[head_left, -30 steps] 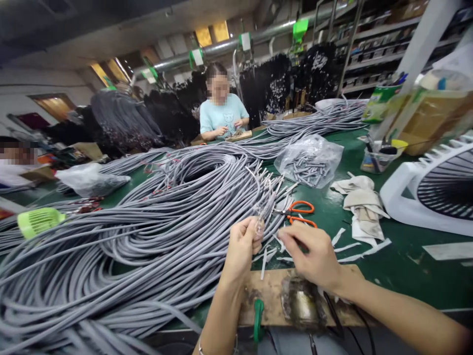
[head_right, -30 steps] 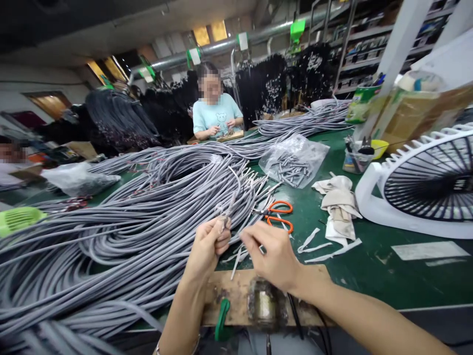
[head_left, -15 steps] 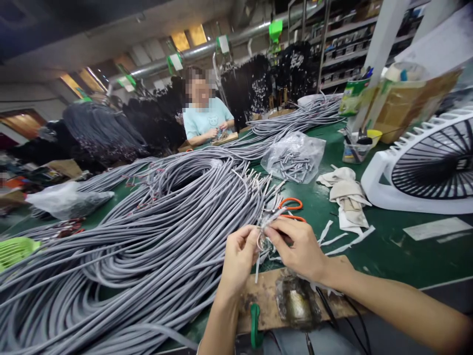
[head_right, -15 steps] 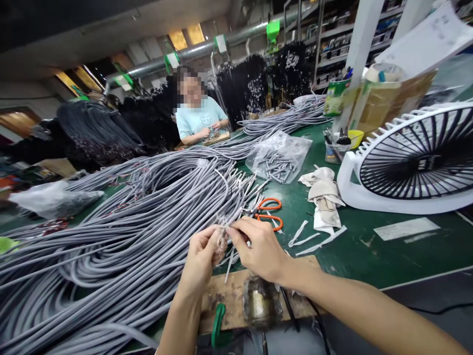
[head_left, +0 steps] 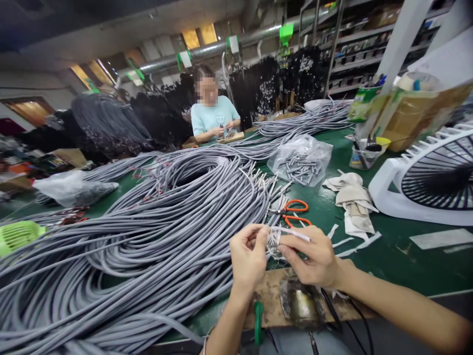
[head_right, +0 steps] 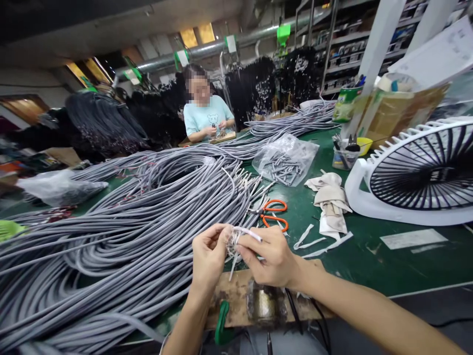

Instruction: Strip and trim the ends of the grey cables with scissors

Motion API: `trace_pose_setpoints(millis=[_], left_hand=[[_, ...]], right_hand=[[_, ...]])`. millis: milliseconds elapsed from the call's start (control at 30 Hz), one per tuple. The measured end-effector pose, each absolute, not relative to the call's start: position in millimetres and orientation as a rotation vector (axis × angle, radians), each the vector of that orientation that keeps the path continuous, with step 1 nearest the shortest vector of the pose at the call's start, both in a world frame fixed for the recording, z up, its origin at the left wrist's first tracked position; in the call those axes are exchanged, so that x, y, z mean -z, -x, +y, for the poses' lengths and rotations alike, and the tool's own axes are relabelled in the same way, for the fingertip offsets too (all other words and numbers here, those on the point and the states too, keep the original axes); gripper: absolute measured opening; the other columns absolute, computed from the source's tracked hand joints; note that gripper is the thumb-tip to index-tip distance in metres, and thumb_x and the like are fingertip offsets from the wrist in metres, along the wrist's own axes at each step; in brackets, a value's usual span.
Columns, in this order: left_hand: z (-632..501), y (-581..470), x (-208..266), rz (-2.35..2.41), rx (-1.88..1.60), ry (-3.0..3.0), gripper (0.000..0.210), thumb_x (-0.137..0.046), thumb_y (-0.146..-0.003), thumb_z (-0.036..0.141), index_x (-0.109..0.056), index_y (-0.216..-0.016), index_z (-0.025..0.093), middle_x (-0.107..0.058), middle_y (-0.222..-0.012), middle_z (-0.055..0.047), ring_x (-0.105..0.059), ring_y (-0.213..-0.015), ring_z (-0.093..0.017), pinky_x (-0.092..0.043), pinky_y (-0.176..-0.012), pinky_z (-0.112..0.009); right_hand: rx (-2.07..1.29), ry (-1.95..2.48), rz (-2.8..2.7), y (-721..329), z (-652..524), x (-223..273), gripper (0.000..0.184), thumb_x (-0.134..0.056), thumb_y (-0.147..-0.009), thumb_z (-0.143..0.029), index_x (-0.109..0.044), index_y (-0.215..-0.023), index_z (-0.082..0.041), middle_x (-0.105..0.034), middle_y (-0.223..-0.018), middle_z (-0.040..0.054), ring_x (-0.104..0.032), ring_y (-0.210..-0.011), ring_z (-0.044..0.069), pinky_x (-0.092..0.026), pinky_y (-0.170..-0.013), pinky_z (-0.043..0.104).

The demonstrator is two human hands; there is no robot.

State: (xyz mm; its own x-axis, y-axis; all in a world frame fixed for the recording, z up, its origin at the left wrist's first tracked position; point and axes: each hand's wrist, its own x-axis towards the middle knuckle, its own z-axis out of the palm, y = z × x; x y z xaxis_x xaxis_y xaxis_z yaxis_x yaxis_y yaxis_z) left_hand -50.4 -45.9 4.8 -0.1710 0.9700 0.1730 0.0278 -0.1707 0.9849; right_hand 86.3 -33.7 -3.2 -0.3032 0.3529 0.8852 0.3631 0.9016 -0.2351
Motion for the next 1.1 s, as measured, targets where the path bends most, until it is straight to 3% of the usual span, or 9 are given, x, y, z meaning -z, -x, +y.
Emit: trace_pose_setpoints(millis=[233,467,600,800,900,1000,1100], left_hand=[[-43,49,-6,1.354,-1.629,-1.189,0.02,-0.058,-0.074,0.031,-0.061,-0.067,0.012,-0.057,-0.058,-0.001,-0.051,-0.054,-0.01,-0.039,-0.051,-0.019],[-40,57,-4,1.197,-1.644,-1.009,0.03,-0.061,-0.072,0.037,-0.053,-0.059,0.013,-0.034,-0.047,0.007,-0.025,-0.041,-0.003,-0.022,-0.038,-0.017],[-35,65,-8,0.964,-1.427,-0.92,0.039,-0.067,-0.066,0.046,-0.047,-0.056,0.013,-0.023,-0.046,0.01,-0.014,-0.039,-0.001,-0.011,-0.036,-0.016],[-37,68,-12,0.902,-1.143,-1.023,0.039,-0.072,-0.061,0.042,-0.048,-0.056,0.012,-0.024,-0.044,0.01,-0.014,-0.037,0.0,-0.009,-0.036,-0.017],[-39,68,-11,0.915,-1.141,-1.036,0.037,-0.07,-0.063,0.042,-0.051,-0.056,0.011,-0.022,-0.043,0.011,-0.014,-0.037,0.0,-0.009,-0.035,-0.017],[-39,70,-8,0.934,-1.16,-1.063,0.037,-0.07,-0.064,0.04,-0.047,-0.054,0.013,-0.023,-0.043,0.01,-0.014,-0.037,0.0,-0.009,-0.036,-0.017],[-40,70,-6,0.985,-1.207,-1.117,0.037,-0.069,-0.065,0.039,-0.045,-0.053,0.013,-0.024,-0.044,0.01,-0.015,-0.039,-0.001,-0.009,-0.037,-0.018]], right_hand=[[0.01,0.335,-1.984,-85,-39,3,0.008,-0.049,-0.079,-0.013,-0.057,-0.078,-0.014,-0.049,-0.052,-0.0006,-0.043,-0.046,0.011,-0.032,-0.047,0.024],[-0.023,0.355,-1.993,-86,-39,0,0.007,-0.054,-0.075,-0.013,-0.057,-0.079,-0.018,-0.052,-0.052,-0.001,-0.047,-0.047,0.011,-0.037,-0.048,0.025],[-0.142,0.502,-1.909,-86,-34,-2,0.008,-0.051,-0.078,-0.015,-0.057,-0.074,-0.019,-0.054,-0.053,-0.0007,-0.049,-0.047,0.011,-0.037,-0.048,0.025],[-0.224,0.56,-1.857,-94,-26,-3,0.01,-0.052,-0.078,-0.015,-0.059,-0.071,-0.018,-0.055,-0.055,-0.0002,-0.049,-0.049,0.011,-0.037,-0.049,0.024],[-0.419,0.678,-1.817,-97,-20,-2,0.023,-0.051,-0.08,-0.024,-0.054,-0.059,-0.017,-0.047,-0.05,-0.002,-0.041,-0.045,0.009,-0.033,-0.045,0.023],[-0.665,0.879,-1.625,-98,-9,1,0.045,-0.049,-0.081,-0.041,-0.037,-0.044,-0.018,-0.032,-0.043,-0.0047,-0.029,-0.041,0.006,-0.024,-0.04,0.022],[-0.95,0.966,-1.397,-97,-1,3,0.05,-0.047,-0.078,-0.054,-0.035,-0.046,-0.018,-0.025,-0.043,-0.0066,-0.023,-0.039,0.005,-0.018,-0.037,0.021]])
